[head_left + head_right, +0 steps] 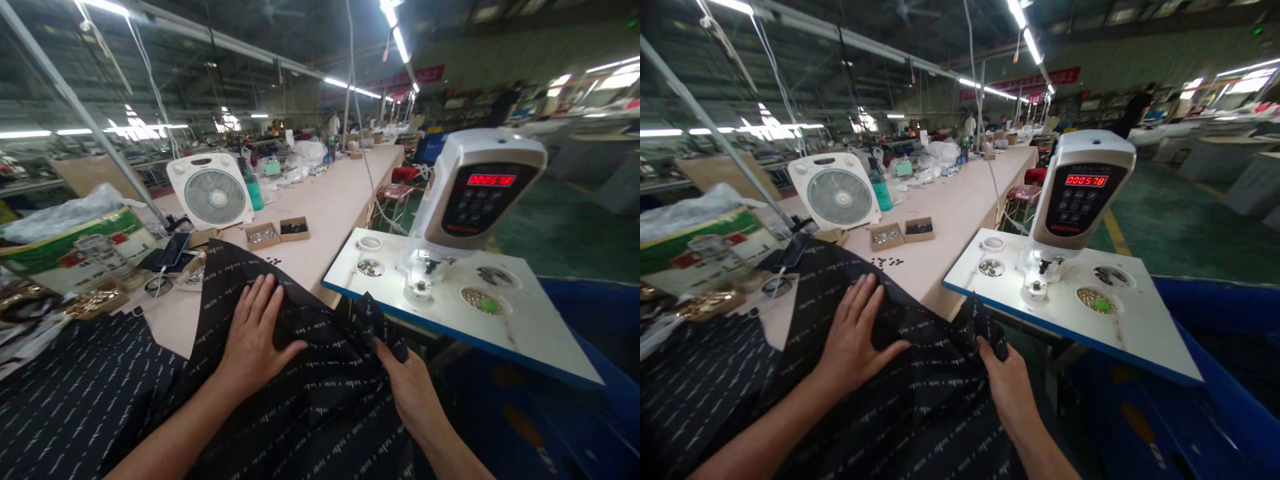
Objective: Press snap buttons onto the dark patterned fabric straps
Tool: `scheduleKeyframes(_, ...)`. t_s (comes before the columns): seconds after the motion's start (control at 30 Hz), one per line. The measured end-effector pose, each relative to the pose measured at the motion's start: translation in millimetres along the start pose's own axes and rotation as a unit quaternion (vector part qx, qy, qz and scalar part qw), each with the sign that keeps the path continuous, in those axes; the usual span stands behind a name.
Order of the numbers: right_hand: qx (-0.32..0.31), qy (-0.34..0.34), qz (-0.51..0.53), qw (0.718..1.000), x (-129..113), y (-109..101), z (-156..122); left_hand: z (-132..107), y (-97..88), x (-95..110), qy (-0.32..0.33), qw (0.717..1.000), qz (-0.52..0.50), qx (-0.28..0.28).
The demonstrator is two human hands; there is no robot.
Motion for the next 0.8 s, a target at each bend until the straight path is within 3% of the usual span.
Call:
scheduleKeyframes(0.1, 0.029, -0.02, -0.117, 0.993, -13.7, -7.7, -3.1, 24.2, 1.0, 5.2, 0.044, 0.999, -0.004, -0.003)
scheduleKeyframes(0.2, 0.032, -0.039, -0.165, 0.985, -24.1, -12.8, -4.3, 40.6, 9.0, 11.5, 0.102, 0.994, -0.033, -0.033)
scheduleKeyframes(0.3, 0.022, -0.035, -0.175, 0.984, -21.2, -21.1, 0.2, 42.7, 36.7, 18.3, 0.135, 0.969, -0.104, -0.181)
scheduleKeyframes(0.4, 0.031, -0.051, -0.234, 0.971, -14.4, -34.1, 5.2, 24.7, 70.0, 25.9, 0.104, 0.91, -0.202, -0.348)
scheduleKeyframes(0.47, 0.063, -0.152, -0.311, 0.936, -23.7, -38.4, 1.2, 8.8, 82.9, 31.8, 0.054, 0.875, -0.279, -0.393)
scheduleKeyframes(0.57, 0.077, -0.382, -0.401, 0.829, -56.2, -21.3, -21.4, -9.4, 87.5, 41.0, -0.029, 0.827, -0.383, -0.411)
scheduleKeyframes(0.63, -0.008, -0.471, -0.438, 0.765, -72.2, 4.7, -33.9, -13.7, 83.0, 48.0, -0.051, 0.788, -0.454, -0.413)
scheduleKeyframes(0.67, -0.072, -0.482, -0.455, 0.745, -75.1, 18.8, -35.6, -13.2, 79.5, 50.6, -0.052, 0.771, -0.487, -0.407)
scheduleKeyframes(0.73, -0.206, -0.444, -0.474, 0.732, -70.0, 42.6, -29.9, -9.2, 72.0, 51.4, -0.047, 0.755, -0.529, -0.384)
scheduleKeyframes(0.8, -0.308, -0.353, -0.466, 0.751, -56.0, 57.0, -16.8, -6.3, 67.4, 45.1, -0.059, 0.766, -0.519, -0.376)
Point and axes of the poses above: each hand's wrist, its own z-axis towards the middle knuckle, its own y-axis out of the palm, x = y × z, the point moved 4 cm from there along z, towards the middle knuckle, and after that the axes turned 8 degrees about z, right-handed, at the moved point
